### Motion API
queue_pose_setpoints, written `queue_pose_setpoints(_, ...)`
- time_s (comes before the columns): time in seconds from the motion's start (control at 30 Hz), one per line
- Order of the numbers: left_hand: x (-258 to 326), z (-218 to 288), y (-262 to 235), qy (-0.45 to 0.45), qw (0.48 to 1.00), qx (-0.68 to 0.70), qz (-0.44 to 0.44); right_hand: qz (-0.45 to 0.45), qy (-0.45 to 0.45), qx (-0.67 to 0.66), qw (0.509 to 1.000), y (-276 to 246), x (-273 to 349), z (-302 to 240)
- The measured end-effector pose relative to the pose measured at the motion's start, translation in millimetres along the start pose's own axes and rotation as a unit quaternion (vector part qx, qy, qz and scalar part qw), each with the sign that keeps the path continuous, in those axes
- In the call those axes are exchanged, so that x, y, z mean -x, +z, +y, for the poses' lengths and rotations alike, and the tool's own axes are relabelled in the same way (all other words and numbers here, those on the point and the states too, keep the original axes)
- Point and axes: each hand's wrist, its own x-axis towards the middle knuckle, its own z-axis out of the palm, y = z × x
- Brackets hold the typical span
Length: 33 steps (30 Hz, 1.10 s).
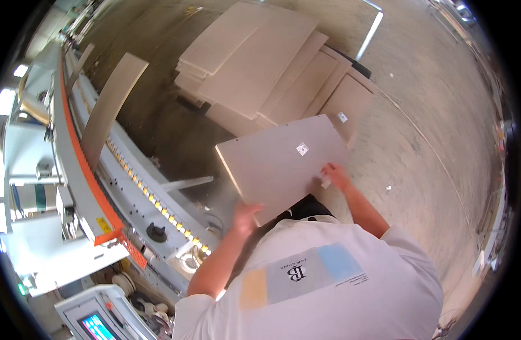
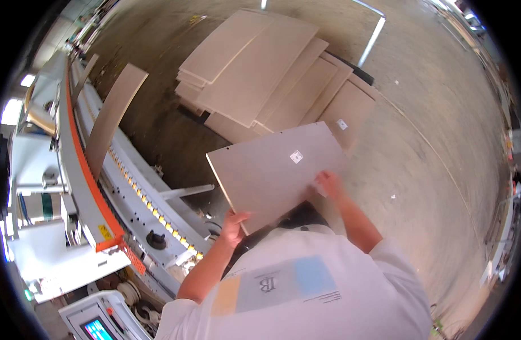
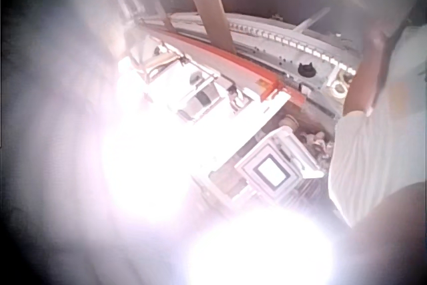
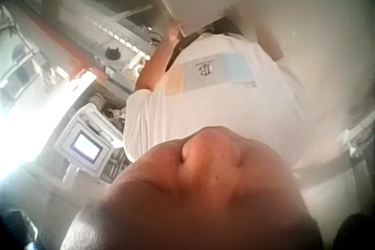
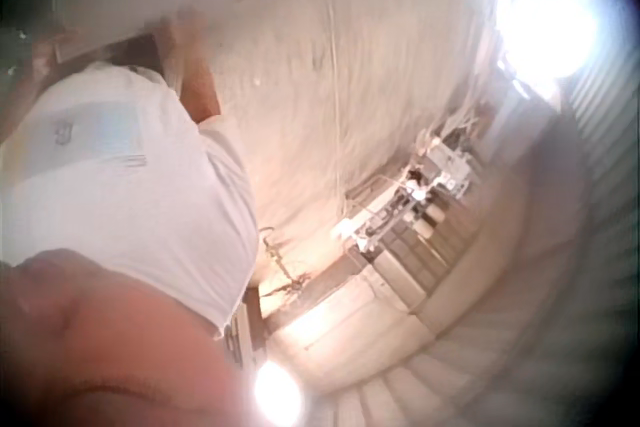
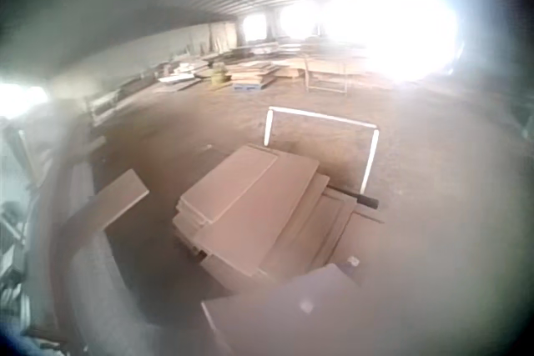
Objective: The person repeatedly picks up flat cardboard sheets from a pile and places them onto a conveyor belt. The person uses both hands to handle the sheets, aligning them before they move along the belt.
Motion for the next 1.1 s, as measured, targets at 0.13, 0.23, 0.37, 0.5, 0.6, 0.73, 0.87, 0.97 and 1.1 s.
queue_pose_setpoints(0.13,97.0,54.0,-24.8,0.06,0.998,0.033,0.002,0.166,-0.058,0.248,0.953,-39.9,-25.5,10.4)
queue_pose_setpoints(0.23,165.5,86.1,-26.2,0.079,0.992,0.081,0.052,0.137,0.01,0.157,0.978,-48.2,-48.9,22.1)
queue_pose_setpoints(0.37,209.0,19.7,-156.6,0.199,0.972,0.045,0.116,0.101,0.05,0.039,0.993,-10.2,-74.4,17.9)
queue_pose_setpoints(0.5,248.5,-40.7,-211.6,0.252,0.933,0.071,0.246,0.13,0.016,0.137,0.982,45.8,-45.6,-52.1)
queue_pose_setpoints(0.6,263.5,-34.8,-196.8,0.229,0.862,0.015,0.452,0.155,0.001,0.19,0.969,78.1,-29.1,-84.7)
queue_pose_setpoints(0.73,293.3,-28.3,-202.0,0.089,0.748,-0.249,0.608,0.108,-0.075,0.191,0.973,123.6,-4.0,-114.8)
queue_pose_setpoints(0.87,303.7,-52.8,-232.8,0.196,0.486,-0.442,0.728,0.023,-0.123,0.153,0.98,165.1,-14.1,-101.2)
queue_pose_setpoints(0.97,318.0,-61.7,-218.3,0.256,0.453,-0.387,0.761,-0.192,-0.039,0.011,0.981,190.3,45.0,-154.8)
queue_pose_setpoints(1.1,315.1,-90.6,-206.8,0.327,0.699,0.018,0.636,-0.36,0.078,-0.074,0.927,219.4,80.0,-197.3)
